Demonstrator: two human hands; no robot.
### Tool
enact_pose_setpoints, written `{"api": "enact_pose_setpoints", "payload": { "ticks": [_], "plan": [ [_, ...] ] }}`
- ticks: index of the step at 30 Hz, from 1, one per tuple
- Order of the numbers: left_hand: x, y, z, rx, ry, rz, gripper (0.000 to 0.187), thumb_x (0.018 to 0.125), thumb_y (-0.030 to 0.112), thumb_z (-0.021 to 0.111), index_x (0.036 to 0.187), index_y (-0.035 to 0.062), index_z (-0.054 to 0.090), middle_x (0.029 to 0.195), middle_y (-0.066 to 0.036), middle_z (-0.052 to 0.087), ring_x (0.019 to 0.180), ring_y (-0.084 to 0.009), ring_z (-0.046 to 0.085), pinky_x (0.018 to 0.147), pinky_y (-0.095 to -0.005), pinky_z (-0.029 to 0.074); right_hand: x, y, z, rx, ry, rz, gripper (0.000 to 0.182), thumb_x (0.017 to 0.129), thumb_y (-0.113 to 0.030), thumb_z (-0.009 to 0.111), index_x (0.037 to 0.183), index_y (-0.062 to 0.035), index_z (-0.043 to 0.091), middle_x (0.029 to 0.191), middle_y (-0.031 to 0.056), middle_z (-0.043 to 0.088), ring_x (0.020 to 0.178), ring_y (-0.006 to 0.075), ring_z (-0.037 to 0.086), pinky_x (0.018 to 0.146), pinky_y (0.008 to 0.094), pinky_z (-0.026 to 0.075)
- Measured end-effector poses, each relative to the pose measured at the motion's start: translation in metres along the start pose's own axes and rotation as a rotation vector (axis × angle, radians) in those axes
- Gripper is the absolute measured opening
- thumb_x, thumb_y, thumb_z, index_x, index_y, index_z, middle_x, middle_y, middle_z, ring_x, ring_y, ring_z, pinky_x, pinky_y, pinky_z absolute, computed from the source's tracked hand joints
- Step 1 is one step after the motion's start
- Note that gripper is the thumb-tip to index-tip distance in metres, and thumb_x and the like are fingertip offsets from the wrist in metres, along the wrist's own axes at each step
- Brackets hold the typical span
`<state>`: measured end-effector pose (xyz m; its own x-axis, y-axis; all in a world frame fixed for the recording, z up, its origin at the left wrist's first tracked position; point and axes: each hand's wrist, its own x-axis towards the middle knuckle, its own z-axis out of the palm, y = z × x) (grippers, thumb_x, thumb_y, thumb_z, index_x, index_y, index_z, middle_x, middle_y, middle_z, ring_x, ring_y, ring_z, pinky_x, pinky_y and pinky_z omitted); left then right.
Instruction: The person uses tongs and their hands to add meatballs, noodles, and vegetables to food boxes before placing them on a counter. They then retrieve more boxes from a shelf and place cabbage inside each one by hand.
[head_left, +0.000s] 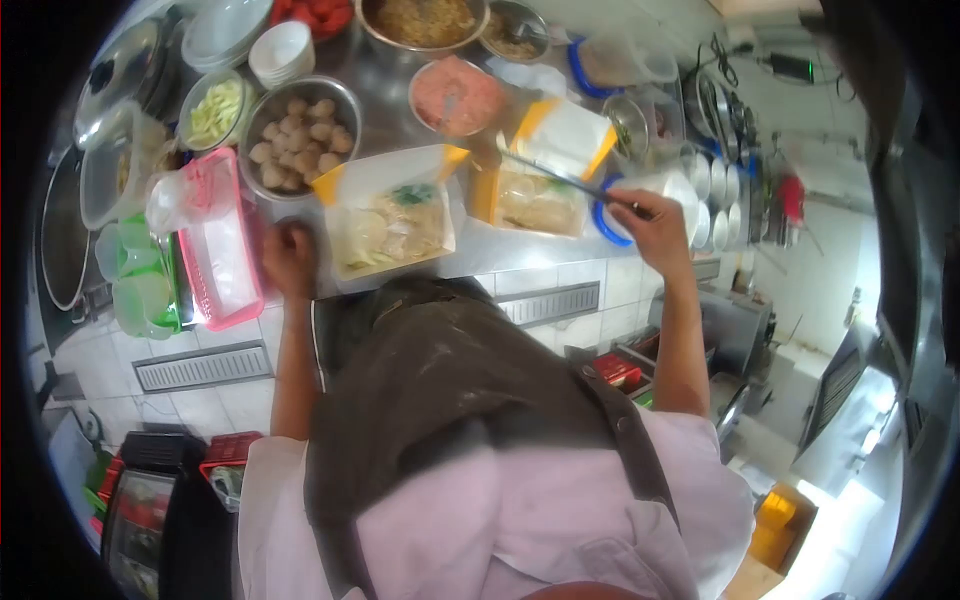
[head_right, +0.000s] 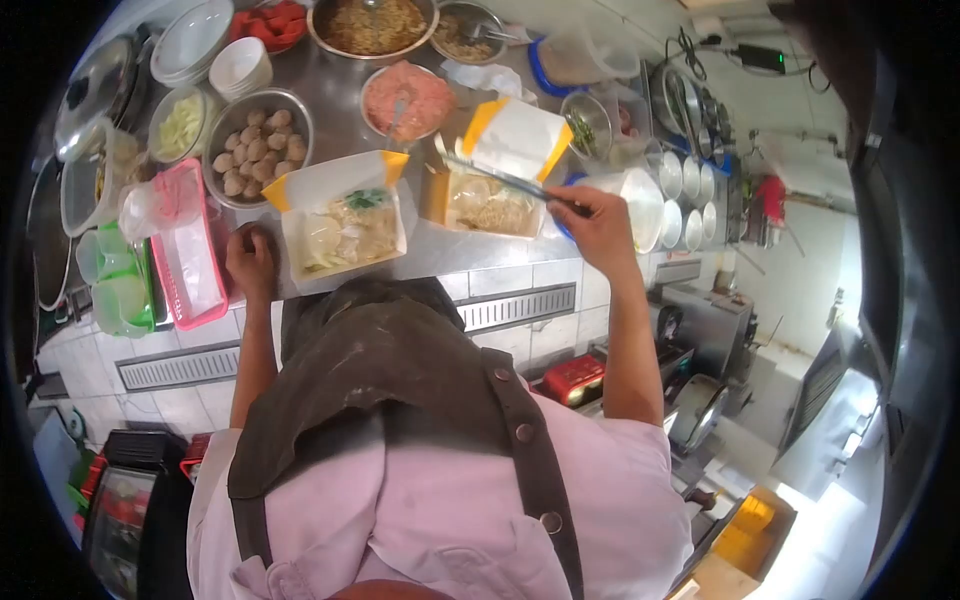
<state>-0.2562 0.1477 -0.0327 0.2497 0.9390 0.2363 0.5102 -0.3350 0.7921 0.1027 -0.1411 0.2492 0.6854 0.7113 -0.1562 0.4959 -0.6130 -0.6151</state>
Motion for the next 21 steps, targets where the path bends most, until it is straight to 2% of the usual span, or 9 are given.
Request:
{"api": "enact_pose_setpoints", "payload": {
  "ticks": [1, 3, 4, 5, 7, 11, 18, 20, 21],
  "plan": [
    [0.001, 0.001, 0.000, 0.027, 0.008, 0.015, 0.011, 0.083, 0.013, 0.065, 0.088, 0.0038, 0.068, 0.076, -0.014, 0.064, 0.066, -0.0292, 0.062, 0.063, -0.0403, 0.050, -0.011, 0.016, 0.000, 0.057, -0.040, 0.114, 0.021, 0.084, -0.009, 0.074, 0.104, -0.0021, 0.074, 0.082, 0.0112, 0.072, 0.070, 0.0141, 0.065, 0.064, 0.0280, 0.049],
    [0.002, 0.006, 0.000, 0.053, -0.004, 0.050, 0.012, 0.084, 0.014, 0.064, 0.088, 0.0039, 0.068, 0.077, -0.015, 0.065, 0.068, -0.0302, 0.063, 0.063, -0.0402, 0.051, -0.025, 0.042, 0.006, -0.024, -0.065, 0.005, 0.018, 0.084, -0.010, 0.072, 0.100, -0.0028, 0.074, 0.083, 0.0122, 0.072, 0.072, 0.0229, 0.068, 0.065, 0.0319, 0.051],
    [0.002, 0.007, 0.001, 0.061, -0.008, 0.031, 0.012, 0.084, 0.015, 0.064, 0.089, 0.0040, 0.068, 0.079, -0.015, 0.066, 0.069, -0.0303, 0.064, 0.064, -0.0401, 0.051, -0.026, 0.041, 0.007, -0.219, -0.115, -0.036, 0.018, 0.084, -0.012, 0.071, 0.100, -0.0054, 0.074, 0.089, 0.0119, 0.071, 0.077, 0.0301, 0.068, 0.069, 0.0369, 0.053],
    [0.001, 0.007, 0.001, 0.071, -0.010, 0.008, 0.013, 0.085, 0.015, 0.063, 0.090, 0.0042, 0.069, 0.080, -0.015, 0.067, 0.070, -0.0304, 0.064, 0.065, -0.0400, 0.052, -0.027, 0.049, 0.012, -0.201, -0.108, -0.025, 0.018, 0.084, -0.012, 0.071, 0.100, -0.0054, 0.074, 0.089, 0.0119, 0.071, 0.077, 0.0301, 0.068, 0.069, 0.0369, 0.053],
    [0.001, 0.007, 0.001, 0.130, -0.021, 0.037, 0.015, 0.085, 0.015, 0.063, 0.092, 0.0039, 0.069, 0.082, -0.016, 0.068, 0.071, -0.0302, 0.066, 0.066, -0.0395, 0.052, -0.026, 0.062, 0.021, -0.403, -0.142, -0.259, 0.021, 0.083, -0.016, 0.071, 0.102, -0.0084, 0.073, 0.094, 0.0107, 0.071, 0.083, 0.0327, 0.066, 0.074, 0.0420, 0.053],
    [0.000, 0.022, 0.002, 0.198, 0.009, 0.002, 0.015, 0.085, 0.014, 0.063, 0.092, 0.0032, 0.070, 0.084, -0.016, 0.069, 0.071, -0.0298, 0.066, 0.067, -0.0391, 0.053, -0.015, 0.063, 0.009, -0.430, -0.239, -0.146, 0.020, 0.085, -0.019, 0.067, 0.102, -0.0096, 0.071, 0.095, 0.0098, 0.070, 0.089, 0.0322, 0.066, 0.077, 0.0439, 0.051],
    [-0.002, 0.012, 0.004, 0.157, -0.016, -0.024, 0.014, 0.087, 0.014, 0.065, 0.096, 0.0037, 0.069, 0.089, -0.013, 0.071, 0.075, -0.0268, 0.067, 0.070, -0.0380, 0.053, 0.010, 0.075, 0.010, -0.385, -0.275, -0.266, 0.023, 0.083, -0.020, 0.070, 0.102, -0.0073, 0.074, 0.097, 0.0147, 0.071, 0.087, 0.0339, 0.067, 0.080, 0.0406, 0.053],
    [-0.003, 0.015, 0.001, 0.189, -0.041, -0.098, 0.015, 0.086, 0.013, 0.063, 0.095, 0.0030, 0.068, 0.090, -0.016, 0.069, 0.079, -0.0317, 0.067, 0.073, -0.0415, 0.053, 0.030, 0.040, -0.012, 0.016, -0.291, -0.027, 0.029, 0.084, -0.011, 0.074, 0.111, -0.0025, 0.072, 0.096, 0.0141, 0.073, 0.081, 0.0172, 0.069, 0.075, 0.0294, 0.053],
    [-0.004, 0.006, 0.004, 0.265, 0.019, 0.001, 0.016, 0.085, 0.014, 0.063, 0.095, 0.0033, 0.068, 0.090, -0.017, 0.069, 0.082, -0.0342, 0.067, 0.074, -0.0423, 0.053, 0.042, 0.024, -0.009, 0.197, -0.200, -0.034, 0.028, 0.085, -0.009, 0.074, 0.112, -0.0005, 0.071, 0.093, 0.0125, 0.073, 0.081, 0.0111, 0.065, 0.073, 0.0264, 0.052]
  ]
}}
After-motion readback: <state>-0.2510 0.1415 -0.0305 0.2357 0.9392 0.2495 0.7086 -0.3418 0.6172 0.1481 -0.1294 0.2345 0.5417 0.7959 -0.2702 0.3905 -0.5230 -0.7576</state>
